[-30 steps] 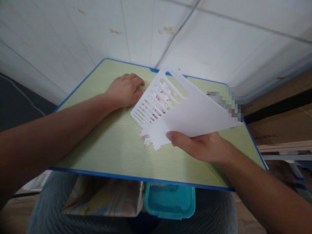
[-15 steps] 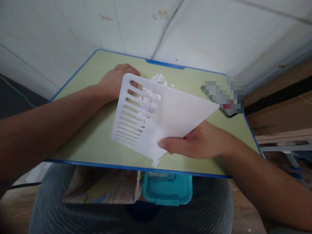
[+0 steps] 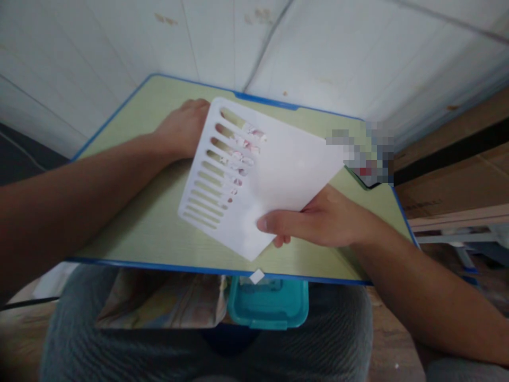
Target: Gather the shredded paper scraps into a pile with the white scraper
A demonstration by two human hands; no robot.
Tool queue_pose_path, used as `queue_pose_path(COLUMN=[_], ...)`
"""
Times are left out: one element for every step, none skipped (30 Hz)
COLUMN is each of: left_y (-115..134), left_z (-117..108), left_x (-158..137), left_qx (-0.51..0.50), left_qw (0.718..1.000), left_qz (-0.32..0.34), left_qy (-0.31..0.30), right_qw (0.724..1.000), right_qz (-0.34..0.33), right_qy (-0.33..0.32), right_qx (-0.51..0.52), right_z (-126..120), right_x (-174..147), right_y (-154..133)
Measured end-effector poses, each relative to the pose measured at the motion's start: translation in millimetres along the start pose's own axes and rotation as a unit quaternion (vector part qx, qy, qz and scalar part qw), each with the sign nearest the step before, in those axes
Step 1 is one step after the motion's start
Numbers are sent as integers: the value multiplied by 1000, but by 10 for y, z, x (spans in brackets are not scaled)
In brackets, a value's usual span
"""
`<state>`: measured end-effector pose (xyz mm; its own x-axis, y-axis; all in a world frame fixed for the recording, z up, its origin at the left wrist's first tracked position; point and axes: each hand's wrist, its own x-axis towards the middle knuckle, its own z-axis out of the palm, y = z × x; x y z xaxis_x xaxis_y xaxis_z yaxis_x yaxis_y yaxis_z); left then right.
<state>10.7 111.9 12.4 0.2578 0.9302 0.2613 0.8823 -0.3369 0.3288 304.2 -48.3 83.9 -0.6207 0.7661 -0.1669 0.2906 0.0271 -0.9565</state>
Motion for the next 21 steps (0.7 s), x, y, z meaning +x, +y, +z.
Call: queue_pose_path(left_y=[8, 19, 33, 48, 61, 70, 76, 78, 77, 75, 74, 75, 79, 88, 99, 112, 125, 136, 143, 145, 142], left_z=[-10, -25, -42, -59, -74, -85, -91, -93, -92, -88, -85, -84, -85, -90, -97, -106, -114, -122, -126, -127, -125], left_x=[-6, -14, -22, -30, -37, -41, -44, -45, -45, -45, -46, -48, -52, -58, -64, -71, -77, -82, -85, -87, -87], left_qx=[11, 25, 38, 42, 45, 46, 45, 40, 33, 25, 17, 11, 7, 6, 9, 16, 26, 36, 44, 50, 52], left_qw=[1000, 999, 998, 998, 997, 997, 998, 998, 998, 998, 999, 999, 999, 999, 999, 998, 998, 997, 997, 997, 997], left_qz=[8, 17, 23, 20, 16, 13, 12, 11, 11, 10, 8, 4, 1, 1, 1, 2, 4, 5, 5, 6, 7], left_qy=[-14, -32, -49, -52, -53, -53, -53, -52, -51, -49, -47, -46, -45, -46, -48, -53, -59, -63, -65, -63, -59], right_qw=[1000, 1000, 1000, 999, 998, 997, 996, 995, 996, 997, 998, 999, 998, 995, 989, 980, 971, 964, 959, 958, 960], right_qz=[-1, -1, -3, -6, -11, -15, -17, -16, -12, -8, -8, -14, -26, -41, -57, -71, -81, -86, -93, -100, -103], right_qy=[1, -4, -13, -27, -46, -65, -81, -87, -83, -70, -46, -12, 29, 76, 126, 175, 213, 238, 250, 247, 232], right_qx=[-3, -8, -15, -24, -34, -41, -45, -44, -41, -39, -40, -43, -48, -53, -58, -64, -72, -82, -93, -104, -116], right_z=[-2, -5, -7, -9, -12, -15, -17, -20, -21, -20, -16, -10, -3, 3, 8, 10, 10, 7, 4, 1, 0], right_x=[0, -1, -4, -7, -12, -16, -19, -18, -15, -8, 2, 14, 27, 39, 49, 56, 59, 60, 59, 57, 55], right_y=[3, 4, 3, 0, -4, -10, -15, -19, -20, -18, -9, 6, 27, 54, 84, 115, 142, 163, 175, 179, 177])
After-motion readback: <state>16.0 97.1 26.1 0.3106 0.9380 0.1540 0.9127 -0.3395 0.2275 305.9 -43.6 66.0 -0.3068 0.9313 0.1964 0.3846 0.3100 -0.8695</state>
